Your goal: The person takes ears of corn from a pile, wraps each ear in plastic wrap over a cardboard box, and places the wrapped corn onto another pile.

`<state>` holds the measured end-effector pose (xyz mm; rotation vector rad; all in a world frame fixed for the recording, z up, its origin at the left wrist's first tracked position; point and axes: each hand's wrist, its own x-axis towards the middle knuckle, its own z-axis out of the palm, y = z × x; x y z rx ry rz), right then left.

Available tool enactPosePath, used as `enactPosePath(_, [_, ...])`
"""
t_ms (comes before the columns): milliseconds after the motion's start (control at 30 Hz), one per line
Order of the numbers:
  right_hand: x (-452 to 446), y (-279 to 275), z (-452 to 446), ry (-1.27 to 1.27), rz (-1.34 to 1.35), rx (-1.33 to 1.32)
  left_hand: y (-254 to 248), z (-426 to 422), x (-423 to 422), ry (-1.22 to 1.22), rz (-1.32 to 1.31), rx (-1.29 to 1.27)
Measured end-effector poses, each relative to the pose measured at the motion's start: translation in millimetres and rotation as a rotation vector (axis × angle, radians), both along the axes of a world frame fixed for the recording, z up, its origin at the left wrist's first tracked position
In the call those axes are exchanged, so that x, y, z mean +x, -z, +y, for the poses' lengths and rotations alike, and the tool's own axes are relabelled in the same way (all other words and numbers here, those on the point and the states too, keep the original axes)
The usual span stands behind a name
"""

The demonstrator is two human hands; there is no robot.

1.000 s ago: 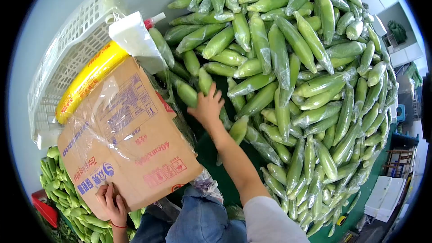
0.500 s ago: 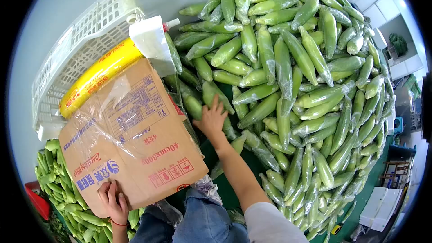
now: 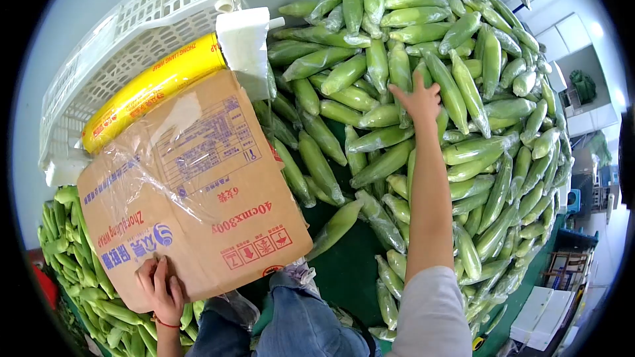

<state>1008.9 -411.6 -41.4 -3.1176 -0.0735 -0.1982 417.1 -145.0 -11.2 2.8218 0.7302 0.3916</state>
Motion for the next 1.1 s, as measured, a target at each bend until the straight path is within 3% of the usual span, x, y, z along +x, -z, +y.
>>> enactPosePath(33, [1,-7,9,0.045,0.115,-0.095,-1,-1,-2,0.004,0.009,0.012])
enactPosePath(133, [6,7,13,0.037,0.013,-0.254,-5,-1,2,-0.013,0.019,-0.007])
enactPosePath(267, [-16,-7,-4,0.031,0.173,-0.159,-2,-1,-1,-0.012,0.001,-0.007])
enactPosePath(400, [-121,0,-10,-0.15,0.214,-0.152,1,0,-1,-0.009,-0.011,0.002])
enactPosePath(467, [-158,41,-2,-0.358,0.236,-0.141,-4,-1,-2,-0.011,0.019,-0.017])
enactPosePath(600, [-162,131,21,-0.658,-0.009,0.075,-3,1,-3,-0.007,0.025,-0.025])
enactPosePath(767, [-171,109,33,-0.978,-0.124,0.296,-3,0,0,-0.005,-0.003,-0.002])
enactPosePath(833, [-217,129,11,-1.084,0.12,0.499,-2,-1,0,-0.002,-0.02,0.01])
enactPosePath(867, [-245,139,-6,-1.106,0.225,0.461,-2,0,-1,0.004,-0.025,0.017])
enactPosePath(900, [-263,147,-24,-1.276,0.264,0.17,-2,0,-1,0.009,-0.025,0.024])
enactPosePath(1100, [-297,149,-56,-1.3,0.572,-0.459,-3,-1,2,0.016,-0.045,0.059])
